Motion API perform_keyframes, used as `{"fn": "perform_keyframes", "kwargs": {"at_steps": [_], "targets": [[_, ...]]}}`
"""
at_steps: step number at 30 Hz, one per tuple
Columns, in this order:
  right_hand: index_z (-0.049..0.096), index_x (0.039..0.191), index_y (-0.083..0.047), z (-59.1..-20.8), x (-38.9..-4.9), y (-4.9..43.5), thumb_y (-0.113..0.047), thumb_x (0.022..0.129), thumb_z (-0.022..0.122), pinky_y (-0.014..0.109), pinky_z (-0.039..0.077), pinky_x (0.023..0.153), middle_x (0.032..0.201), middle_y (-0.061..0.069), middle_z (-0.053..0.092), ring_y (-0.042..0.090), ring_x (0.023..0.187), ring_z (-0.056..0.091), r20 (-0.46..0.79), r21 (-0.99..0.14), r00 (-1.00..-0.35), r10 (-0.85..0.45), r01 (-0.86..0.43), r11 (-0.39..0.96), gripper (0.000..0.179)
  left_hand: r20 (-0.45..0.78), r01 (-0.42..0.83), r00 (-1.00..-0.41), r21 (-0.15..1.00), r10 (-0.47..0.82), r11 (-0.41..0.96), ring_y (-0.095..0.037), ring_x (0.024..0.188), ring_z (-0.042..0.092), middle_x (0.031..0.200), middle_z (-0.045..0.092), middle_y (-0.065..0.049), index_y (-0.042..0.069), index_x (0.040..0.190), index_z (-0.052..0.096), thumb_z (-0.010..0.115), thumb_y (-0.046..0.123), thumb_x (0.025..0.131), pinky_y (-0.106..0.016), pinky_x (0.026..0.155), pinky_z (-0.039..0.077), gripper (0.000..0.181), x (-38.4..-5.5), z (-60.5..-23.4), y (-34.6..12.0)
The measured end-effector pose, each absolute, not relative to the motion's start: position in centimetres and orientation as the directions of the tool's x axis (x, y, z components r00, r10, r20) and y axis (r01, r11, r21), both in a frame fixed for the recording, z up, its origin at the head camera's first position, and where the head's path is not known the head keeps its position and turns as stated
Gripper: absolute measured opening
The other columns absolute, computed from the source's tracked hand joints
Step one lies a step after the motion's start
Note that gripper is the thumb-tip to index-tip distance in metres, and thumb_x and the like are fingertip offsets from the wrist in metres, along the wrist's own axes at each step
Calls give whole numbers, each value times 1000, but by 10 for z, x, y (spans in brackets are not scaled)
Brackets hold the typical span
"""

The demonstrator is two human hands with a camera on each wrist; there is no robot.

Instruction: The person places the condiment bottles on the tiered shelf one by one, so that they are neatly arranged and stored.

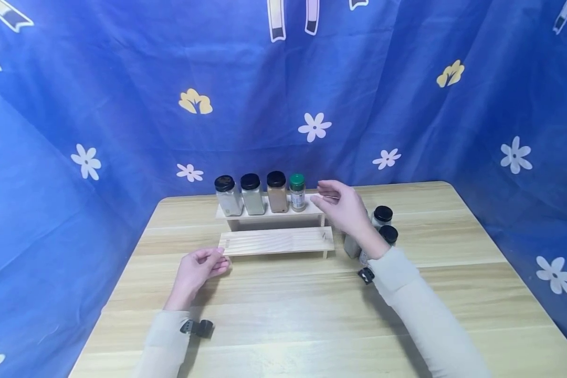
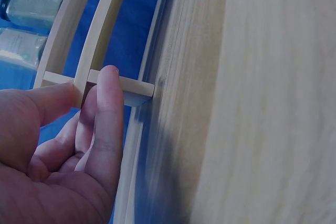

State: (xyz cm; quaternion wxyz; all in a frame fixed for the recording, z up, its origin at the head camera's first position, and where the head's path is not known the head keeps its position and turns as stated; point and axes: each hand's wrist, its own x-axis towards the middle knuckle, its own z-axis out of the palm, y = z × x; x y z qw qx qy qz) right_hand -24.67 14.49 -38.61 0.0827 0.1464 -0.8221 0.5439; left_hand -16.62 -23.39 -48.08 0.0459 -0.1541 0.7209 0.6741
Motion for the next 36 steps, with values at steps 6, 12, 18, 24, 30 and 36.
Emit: {"fn": "perform_keyframes", "kwargs": {"at_steps": [6, 12, 18, 24, 30, 36], "targets": [[67, 133, 1, -393, -231, 191, -18, 96, 80, 7, 60, 93, 125, 23, 74, 18, 111, 75, 332, -858, -938, -98, -343, 383, 43, -279, -290, -947, 956, -159, 53, -14, 76, 79, 91, 79, -10, -11, 127, 63, 69, 20, 104, -28, 79, 71, 39, -168, -479, -234], [64, 132, 8, -399, -208, 230, -8, 95, 79, 8, 61, 92, 110, -8, 77, -7, 101, 71, 334, -880, -942, -31, -323, 348, 42, -269, -281, -952, 957, -149, 70, -14, 80, 79, 97, 79, -14, -10, 128, 63, 68, 18, 104, -29, 82, 71, 37, -168, -478, -235], [65, 132, 9, -412, -186, 262, -9, 94, 80, 7, 61, 90, 112, -13, 78, -7, 102, 72, 322, -882, -946, 26, -290, 371, 44, -263, -276, -955, 957, -140, 87, -13, 80, 79, 96, 79, -12, -11, 128, 62, 67, 19, 105, -28, 82, 71, 38, -166, -480, -237], [68, 131, 5, -434, -170, 285, -12, 93, 82, 6, 61, 89, 117, -9, 79, -8, 102, 73, 277, -881, -959, 62, -228, 415, 45, -265, -279, -954, 956, -143, 91, -12, 77, 78, 89, 79, -6, -11, 126, 63, 67, 19, 105, -27, 80, 71, 36, -167, -481, -236], [66, 133, 4, -454, -166, 294, -13, 92, 84, 5, 60, 89, 116, -11, 76, -11, 102, 70, 265, -863, -964, 23, -227, 452, 48, -256, -269, -955, 960, -149, 80, -12, 75, 78, 88, 79, -7, -12, 124, 63, 68, 18, 104, -27, 78, 71, 36, -166, -481, -236], [66, 133, 6, -467, -167, 297, -8, 90, 85, 10, 62, 91, 115, -3, 76, -11, 102, 70, 257, -868, -966, -17, -239, 436, 49, -254, -268, -955, 961, -153, 74, -13, 76, 78, 90, 79, -10, -12, 125, 64, 68, 18, 104, -27, 78, 71, 37, -165, -480, -234]]}}
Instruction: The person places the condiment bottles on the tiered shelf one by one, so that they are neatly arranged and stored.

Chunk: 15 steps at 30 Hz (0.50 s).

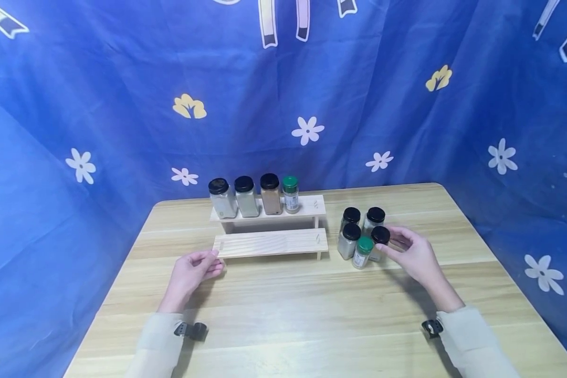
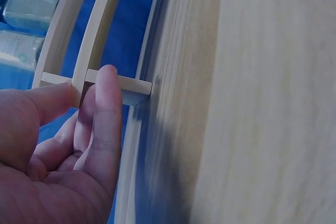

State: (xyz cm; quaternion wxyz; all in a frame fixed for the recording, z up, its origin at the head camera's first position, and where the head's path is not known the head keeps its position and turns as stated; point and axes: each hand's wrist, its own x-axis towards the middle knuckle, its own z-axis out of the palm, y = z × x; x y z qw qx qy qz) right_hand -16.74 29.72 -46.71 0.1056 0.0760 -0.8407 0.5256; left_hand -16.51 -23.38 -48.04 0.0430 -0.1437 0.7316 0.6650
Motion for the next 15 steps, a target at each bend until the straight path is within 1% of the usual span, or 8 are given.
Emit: {"fn": "perform_keyframes", "kwargs": {"at_steps": [2, 7, 9, 12, 15], "targets": [[65, 132, 8, -471, -167, 299, -7, 89, 85, 9, 63, 89, 113, -6, 76, -11, 100, 70, 241, -874, -970, -26, -229, 428, 49, -257, -271, -954, 959, -154, 79, -13, 76, 78, 92, 79, -12, -12, 126, 63, 68, 18, 104, -27, 78, 71, 37, -165, -481, -233], [60, 132, 12, -481, -169, 302, -6, 89, 84, 8, 63, 87, 106, -25, 70, -11, 98, 70, 191, -898, -981, -45, -193, 396, 52, -261, -278, -952, 956, -162, 89, -13, 77, 78, 97, 80, -15, -11, 126, 63, 67, 19, 105, -26, 79, 71, 37, -166, -482, -233], [59, 133, 12, -484, -170, 303, -5, 90, 84, 9, 63, 88, 105, -27, 69, -11, 98, 70, 180, -904, -982, -54, -186, 384, 52, -264, -281, -951, 956, -164, 88, -12, 78, 78, 98, 80, -15, -11, 127, 63, 67, 19, 105, -26, 79, 71, 37, -167, -482, -234], [60, 132, 12, -486, -171, 304, -6, 90, 83, 9, 63, 88, 106, -24, 70, -11, 98, 70, 176, -903, -982, -64, -188, 388, 52, -265, -282, -950, 956, -164, 85, -12, 78, 78, 98, 80, -15, -11, 128, 63, 67, 19, 105, -26, 79, 71, 37, -167, -483, -234], [62, 131, 10, -488, -171, 305, -7, 90, 84, 9, 63, 87, 108, -14, 73, -11, 98, 70, 177, -894, -982, -67, -188, 406, 50, -265, -280, -951, 957, -159, 80, -13, 78, 78, 97, 80, -15, -12, 128, 62, 66, 17, 105, -27, 80, 71, 37, -167, -483, -234]]}}
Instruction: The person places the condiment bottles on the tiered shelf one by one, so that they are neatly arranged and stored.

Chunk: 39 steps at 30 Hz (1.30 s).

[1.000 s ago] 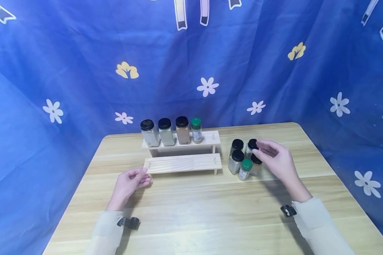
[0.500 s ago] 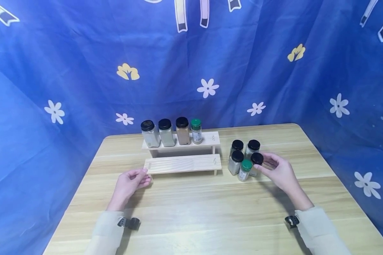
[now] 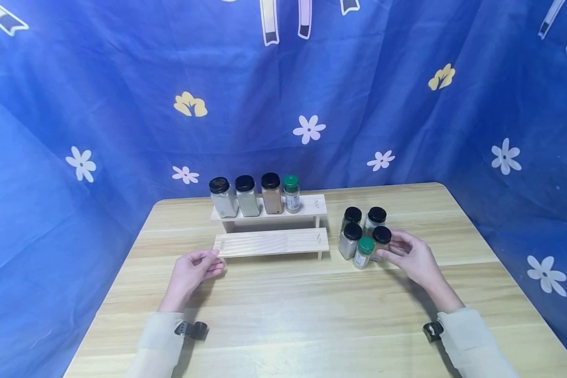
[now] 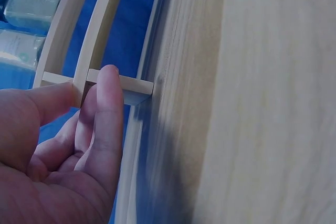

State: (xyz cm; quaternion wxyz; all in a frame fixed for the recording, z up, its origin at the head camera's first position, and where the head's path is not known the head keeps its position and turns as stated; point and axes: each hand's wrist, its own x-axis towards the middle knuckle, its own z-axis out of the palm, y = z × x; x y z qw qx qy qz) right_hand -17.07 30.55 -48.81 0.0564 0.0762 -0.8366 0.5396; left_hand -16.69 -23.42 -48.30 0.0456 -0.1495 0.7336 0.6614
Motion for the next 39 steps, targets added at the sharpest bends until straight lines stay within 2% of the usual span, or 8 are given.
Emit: {"fn": "perform_keyframes", "kwargs": {"at_steps": [3, 5, 11, 15, 22, 26, 33, 39], "targets": [[64, 131, 7, -488, -170, 307, -10, 91, 84, 8, 62, 88, 113, -2, 76, -11, 100, 69, 184, -878, -981, -68, -195, 438, 48, -266, -281, -951, 957, -158, 79, -13, 77, 78, 97, 79, -14, -12, 128, 62, 66, 18, 105, -27, 79, 71, 37, -167, -482, -234], [65, 133, 5, -487, -168, 309, -10, 91, 84, 6, 61, 88, 115, 0, 76, -12, 101, 68, 185, -869, -981, -64, -194, 454, 48, -269, -283, -950, 956, -159, 77, -13, 77, 78, 97, 79, -15, -11, 128, 62, 66, 18, 105, -26, 79, 71, 37, -166, -481, -233], [63, 136, 6, -478, -165, 313, -16, 92, 84, 1, 58, 86, 107, -29, 69, -15, 99, 67, 194, -854, -981, -22, -179, 489, 53, -264, -279, -951, 957, -160, 78, -13, 78, 78, 97, 79, -15, -12, 128, 62, 66, 17, 105, -26, 79, 71, 37, -166, -481, -234], [64, 134, 6, -459, -165, 315, -18, 92, 84, 0, 57, 84, 102, -35, 67, -18, 97, 66, 215, -839, -977, 8, -180, 514, 52, -258, -274, -953, 958, -160, 85, -13, 78, 78, 97, 79, -16, -12, 128, 62, 67, 17, 105, -27, 80, 71, 38, -165, -481, -234], [67, 133, 2, -422, -168, 317, -11, 91, 84, 0, 58, 83, 103, -33, 70, -16, 98, 68, 291, -824, -957, 16, -242, 512, 47, -260, -276, -952, 957, -161, 85, -13, 78, 78, 97, 79, -16, -12, 127, 63, 67, 17, 105, -27, 80, 71, 36, -165, -480, -233], [68, 134, -3, -407, -174, 312, -13, 92, 84, -1, 57, 83, 104, -32, 71, -17, 99, 67, 300, -822, -954, 15, -250, 512, 46, -258, -274, -953, 957, -159, 92, -13, 79, 78, 98, 79, -15, -11, 127, 63, 67, 18, 105, -27, 80, 71, 37, -165, -480, -234], [69, 134, -5, -386, -191, 283, -15, 91, 84, 5, 61, 83, 105, -28, 74, -11, 101, 71, 269, -864, -963, 8, -238, 444, 46, -255, -271, -953, 959, -166, 79, -13, 78, 78, 97, 79, -15, -11, 127, 63, 67, 18, 105, -27, 79, 71, 37, -166, -483, -235], [67, 136, -3, -378, -209, 255, -14, 92, 84, 9, 62, 89, 109, -22, 76, -6, 103, 72, 278, -885, -958, -74, -285, 368, 49, -263, -276, -951, 959, -162, 64, -13, 77, 78, 95, 80, -12, -11, 128, 63, 68, 20, 105, -27, 79, 71, 38, -165, -483, -234]]}}
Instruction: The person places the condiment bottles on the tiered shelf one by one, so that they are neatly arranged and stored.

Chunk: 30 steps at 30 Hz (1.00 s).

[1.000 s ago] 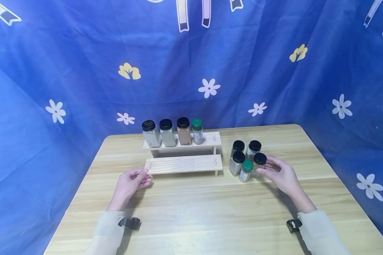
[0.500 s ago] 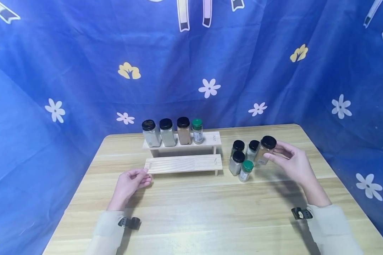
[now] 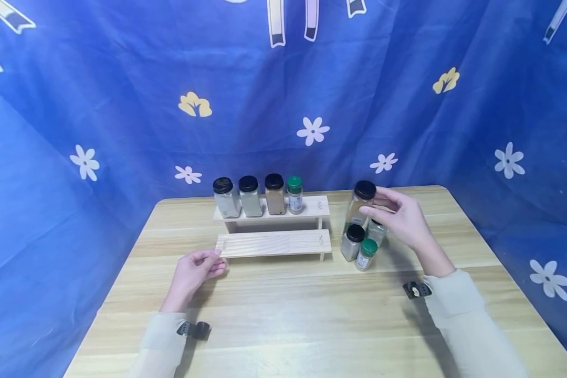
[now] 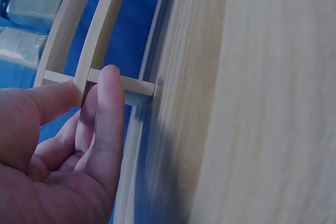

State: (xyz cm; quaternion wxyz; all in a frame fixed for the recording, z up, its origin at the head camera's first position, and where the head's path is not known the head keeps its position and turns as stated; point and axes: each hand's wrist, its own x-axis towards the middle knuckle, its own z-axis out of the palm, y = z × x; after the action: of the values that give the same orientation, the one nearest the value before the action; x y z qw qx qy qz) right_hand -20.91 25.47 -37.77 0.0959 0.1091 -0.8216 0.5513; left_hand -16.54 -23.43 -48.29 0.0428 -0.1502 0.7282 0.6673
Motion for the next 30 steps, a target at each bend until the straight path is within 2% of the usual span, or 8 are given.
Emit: {"fn": "perform_keyframes", "kwargs": {"at_steps": [5, 11, 14, 18, 25, 27, 30], "targets": [[66, 139, -4, -377, -227, 231, -17, 93, 83, 9, 62, 90, 115, -14, 77, -6, 105, 72, 267, -888, -954, -139, -299, 348, 51, -264, -276, -951, 960, -164, 56, -13, 77, 78, 94, 80, -12, -11, 128, 62, 68, 19, 105, -28, 79, 71, 39, -164, -481, -234], [64, 141, -2, -377, -245, 203, -14, 94, 82, 14, 65, 91, 128, 13, 76, -2, 107, 73, 258, -897, -941, -217, -317, 308, 52, -257, -268, -953, 962, -161, 53, -14, 77, 78, 95, 79, -14, -12, 127, 62, 67, 17, 105, -28, 80, 71, 37, -163, -480, -234], [63, 141, -2, -378, -252, 192, -15, 95, 81, 13, 64, 92, 130, 21, 73, -1, 108, 73, 253, -894, -935, -249, -325, 309, 51, -254, -265, -954, 963, -159, 55, -14, 77, 78, 94, 79, -13, -13, 127, 62, 66, 16, 105, -28, 80, 71, 36, -163, -479, -233], [63, 143, -6, -380, -259, 183, -19, 96, 80, 11, 62, 93, 132, 21, 72, -1, 110, 72, 222, -895, -937, -269, -306, 326, 52, -250, -261, -955, 964, -161, 54, -13, 76, 78, 93, 79, -13, -13, 126, 62, 66, 15, 105, -28, 79, 71, 35, -163, -479, -232], [63, 143, -7, -385, -267, 177, -21, 96, 80, 9, 61, 92, 133, 20, 71, 0, 110, 71, 189, -899, -945, -267, -276, 341, 53, -252, -265, -955, 962, -159, 62, -15, 79, 78, 103, 77, -22, -11, 128, 63, 66, 16, 105, -28, 81, 71, 36, -162, -480, -231], [63, 143, -7, -385, -268, 176, -22, 96, 80, 9, 61, 92, 133, 19, 71, 4, 112, 71, 184, -897, -947, -264, -272, 348, 53, -253, -265, -955, 962, -157, 63, -15, 80, 78, 104, 77, -23, -11, 129, 63, 67, 17, 105, -28, 81, 71, 36, -162, -480, -232], [62, 144, -7, -385, -271, 174, -25, 96, 81, 8, 60, 92, 133, 18, 71, 17, 120, 71, 177, -890, -951, -255, -265, 370, 55, -255, -267, -954, 962, -157, 61, -15, 80, 78, 105, 77, -24, -11, 129, 62, 67, 17, 105, -29, 81, 71, 37, -162, -480, -233]]}}
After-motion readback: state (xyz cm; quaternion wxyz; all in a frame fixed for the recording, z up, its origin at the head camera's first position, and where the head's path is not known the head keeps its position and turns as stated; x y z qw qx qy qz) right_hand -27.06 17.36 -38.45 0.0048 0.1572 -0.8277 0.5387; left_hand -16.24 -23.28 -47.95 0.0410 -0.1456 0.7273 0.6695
